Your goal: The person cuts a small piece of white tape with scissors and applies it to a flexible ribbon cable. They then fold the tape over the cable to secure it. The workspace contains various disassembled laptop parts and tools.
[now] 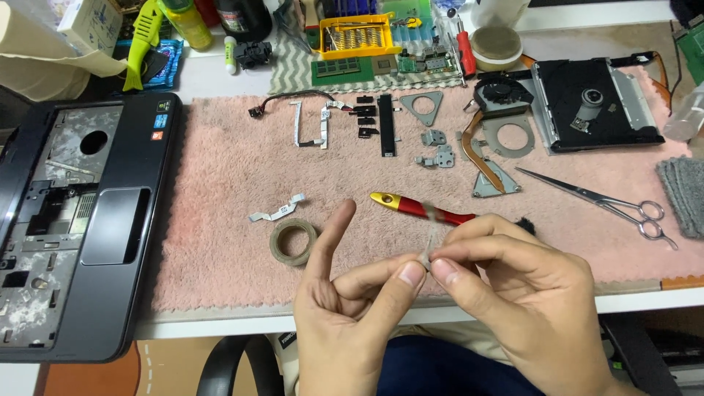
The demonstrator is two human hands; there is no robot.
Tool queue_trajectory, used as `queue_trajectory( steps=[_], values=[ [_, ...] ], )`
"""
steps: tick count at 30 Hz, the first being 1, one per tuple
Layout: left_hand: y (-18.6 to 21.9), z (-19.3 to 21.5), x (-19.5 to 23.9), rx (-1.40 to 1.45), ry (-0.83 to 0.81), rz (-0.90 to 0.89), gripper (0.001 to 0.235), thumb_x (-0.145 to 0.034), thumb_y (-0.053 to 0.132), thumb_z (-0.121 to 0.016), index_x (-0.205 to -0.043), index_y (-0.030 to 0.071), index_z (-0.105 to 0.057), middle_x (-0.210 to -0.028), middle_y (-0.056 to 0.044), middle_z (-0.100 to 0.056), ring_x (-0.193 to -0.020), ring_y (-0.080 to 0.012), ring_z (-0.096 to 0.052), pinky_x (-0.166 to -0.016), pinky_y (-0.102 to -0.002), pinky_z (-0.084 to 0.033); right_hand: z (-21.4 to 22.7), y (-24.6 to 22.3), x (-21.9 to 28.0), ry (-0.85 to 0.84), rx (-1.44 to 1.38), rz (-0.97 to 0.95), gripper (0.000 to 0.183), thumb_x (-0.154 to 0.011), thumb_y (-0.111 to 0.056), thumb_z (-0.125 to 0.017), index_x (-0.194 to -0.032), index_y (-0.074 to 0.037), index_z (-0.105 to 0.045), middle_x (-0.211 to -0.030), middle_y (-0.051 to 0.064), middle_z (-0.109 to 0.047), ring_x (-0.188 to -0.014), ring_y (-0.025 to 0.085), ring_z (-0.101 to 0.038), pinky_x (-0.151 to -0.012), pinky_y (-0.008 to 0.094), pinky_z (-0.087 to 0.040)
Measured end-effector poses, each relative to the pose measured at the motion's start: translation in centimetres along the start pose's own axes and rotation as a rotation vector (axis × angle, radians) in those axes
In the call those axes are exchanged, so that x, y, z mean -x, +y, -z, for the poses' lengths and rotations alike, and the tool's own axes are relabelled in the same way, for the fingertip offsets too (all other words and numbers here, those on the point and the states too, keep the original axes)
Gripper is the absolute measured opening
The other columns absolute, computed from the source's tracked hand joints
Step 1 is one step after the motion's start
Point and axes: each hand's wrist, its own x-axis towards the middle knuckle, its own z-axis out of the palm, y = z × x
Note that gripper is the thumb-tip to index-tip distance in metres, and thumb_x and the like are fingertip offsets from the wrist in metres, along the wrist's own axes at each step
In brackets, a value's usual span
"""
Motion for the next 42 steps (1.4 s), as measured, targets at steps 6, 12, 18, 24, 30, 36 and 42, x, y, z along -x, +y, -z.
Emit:
queue_trajectory(
  steps=[6, 12, 18, 24, 30, 36, 42],
  values=[
    [-0.3, -0.3, 0.1, 0.022, -0.023, -0.023, 0.100, -0.088, 0.002, -0.091, -0.176, 0.001, -0.044, -0.100, -0.017, -0.096, -0.096, -0.0178, -0.092, -0.098, -0.037, -0.074, 0.0, 0.0, -0.1, 0.028, 0.057, 0.029, 0.009, -0.095, 0.002, -0.083, -0.103, 0.001, -0.086, -0.101, 0.012, -0.082, -0.096, 0.019, -0.078, -0.090, 0.029, -0.062],
    [0.2, -0.1, -0.6, -0.042, -0.105, -0.160, 0.090, -0.099, 0.004, -0.082, -0.177, -0.004, -0.038, -0.107, -0.016, -0.093, -0.101, -0.0185, -0.090, -0.099, -0.035, -0.073, 0.4, 0.0, -1.4, 0.026, 0.141, 0.085, 0.009, -0.093, 0.003, -0.086, -0.102, 0.002, -0.085, -0.101, 0.014, -0.080, -0.101, 0.019, -0.076, -0.093, 0.028, -0.060],
    [3.1, 2.7, -3.5, -0.579, 0.004, -0.167, 0.071, -0.094, 0.012, -0.086, -0.160, 0.008, -0.061, -0.118, -0.006, -0.090, -0.114, -0.0156, -0.087, -0.109, -0.031, -0.070, 2.3, 1.6, -4.3, -0.128, 0.405, -0.004, 0.015, -0.096, -0.010, -0.087, -0.109, -0.009, -0.094, -0.105, 0.002, -0.087, -0.080, 0.009, -0.067, -0.072, 0.023, -0.052],
    [2.4, 3.7, -4.0, -0.945, -0.118, -0.382, 0.024, -0.102, 0.020, -0.081, -0.124, 0.011, -0.080, -0.114, -0.005, -0.082, -0.089, -0.0115, -0.084, -0.085, -0.026, -0.071, 3.3, 4.1, -4.5, -0.231, 0.764, -0.041, 0.024, -0.097, -0.027, -0.087, -0.117, -0.016, -0.094, -0.100, -0.005, -0.082, -0.075, 0.013, -0.068, -0.071, 0.033, -0.056],
    [0.4, 3.4, -4.0, -0.918, -0.211, -0.315, 0.013, -0.102, 0.023, -0.081, -0.109, 0.012, -0.081, -0.104, -0.002, -0.080, -0.087, -0.0133, -0.085, -0.083, -0.026, -0.072, 2.2, 5.7, -3.7, -0.211, 0.767, 0.199, 0.039, -0.096, -0.024, -0.091, -0.130, -0.006, -0.087, -0.102, 0.003, -0.069, -0.075, 0.016, -0.069, -0.076, 0.034, -0.056],
    [-0.1, 3.0, -3.9, -0.947, -0.134, -0.158, 0.024, -0.096, 0.031, -0.091, -0.082, 0.019, -0.074, -0.079, 0.008, -0.082, -0.065, -0.0069, -0.071, -0.064, -0.026, -0.060, 0.8, 6.8, -3.6, -0.196, 0.908, 0.399, 0.029, -0.098, -0.020, -0.092, -0.119, -0.002, -0.085, -0.104, 0.008, -0.065, -0.097, 0.029, -0.060, -0.090, 0.044, -0.051],
    [0.6, 2.4, -4.5, -0.734, -0.114, 0.130, 0.015, -0.104, 0.028, -0.082, -0.102, 0.013, -0.083, -0.084, 0.002, -0.088, -0.072, -0.0078, -0.078, -0.068, -0.024, -0.065, 0.1, 7.6, -3.8, -0.126, 0.864, 0.410, 0.016, -0.097, -0.015, -0.087, -0.110, -0.007, -0.083, -0.102, 0.005, -0.068, -0.097, 0.028, -0.063, -0.090, 0.044, -0.051]
  ],
)
